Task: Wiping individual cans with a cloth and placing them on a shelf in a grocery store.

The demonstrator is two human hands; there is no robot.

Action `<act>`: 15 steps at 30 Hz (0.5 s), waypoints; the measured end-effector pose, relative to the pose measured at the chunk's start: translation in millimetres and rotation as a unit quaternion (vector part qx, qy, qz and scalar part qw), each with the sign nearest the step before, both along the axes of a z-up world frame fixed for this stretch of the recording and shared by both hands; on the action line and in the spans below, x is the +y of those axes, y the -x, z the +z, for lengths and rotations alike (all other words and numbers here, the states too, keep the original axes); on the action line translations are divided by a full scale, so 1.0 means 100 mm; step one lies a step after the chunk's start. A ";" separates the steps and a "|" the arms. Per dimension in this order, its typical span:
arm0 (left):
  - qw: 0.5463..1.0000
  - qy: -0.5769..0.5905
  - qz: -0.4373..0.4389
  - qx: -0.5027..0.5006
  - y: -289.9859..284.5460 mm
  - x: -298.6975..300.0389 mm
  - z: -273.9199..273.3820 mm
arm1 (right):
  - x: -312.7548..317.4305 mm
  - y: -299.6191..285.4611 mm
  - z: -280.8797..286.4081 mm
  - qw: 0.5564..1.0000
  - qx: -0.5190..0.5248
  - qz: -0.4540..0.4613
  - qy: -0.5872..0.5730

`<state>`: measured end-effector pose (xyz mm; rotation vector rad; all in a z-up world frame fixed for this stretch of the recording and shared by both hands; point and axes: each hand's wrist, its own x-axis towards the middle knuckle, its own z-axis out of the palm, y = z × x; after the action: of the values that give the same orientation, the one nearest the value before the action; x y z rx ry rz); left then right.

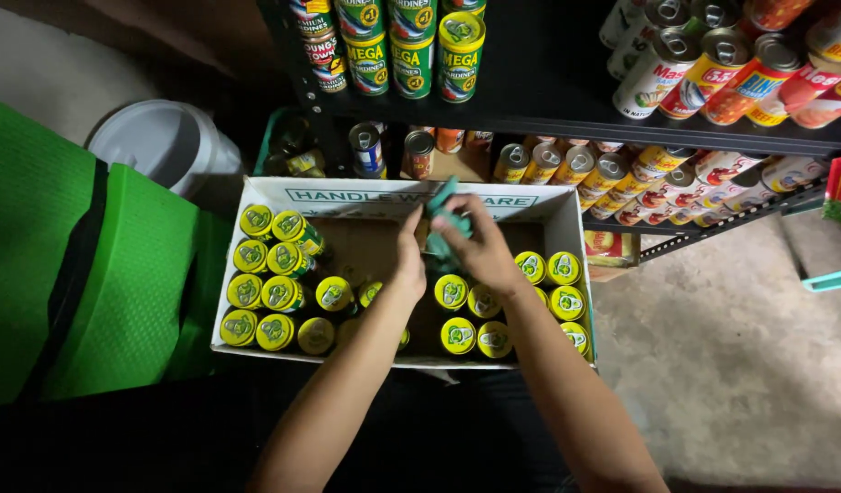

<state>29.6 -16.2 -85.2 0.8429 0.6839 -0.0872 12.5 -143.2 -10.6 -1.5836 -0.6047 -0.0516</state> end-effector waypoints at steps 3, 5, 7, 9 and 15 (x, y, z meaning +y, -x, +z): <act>1.000 0.023 -0.014 0.006 0.14 -0.11 0.32 | -0.01 0.00 0.08 0.987 0.114 -0.113 0.023; 0.998 0.057 -0.016 0.016 0.14 -0.14 0.29 | -0.01 -0.01 0.08 0.988 0.120 -0.101 0.002; 0.997 0.079 0.015 0.006 0.06 -0.10 0.35 | 0.01 0.04 0.02 0.993 0.105 -0.057 0.011; 0.994 0.100 0.046 -0.005 0.01 -0.02 0.42 | 0.02 0.08 0.07 0.996 0.089 -0.014 0.019; 0.999 0.049 -0.004 -0.018 0.11 -0.01 0.46 | 0.00 0.03 0.06 0.988 0.148 -0.043 0.021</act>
<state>18.2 -17.6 -39.6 0.7505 0.6381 -0.1121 9.5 -143.4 -4.9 -1.6198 -0.3082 0.1307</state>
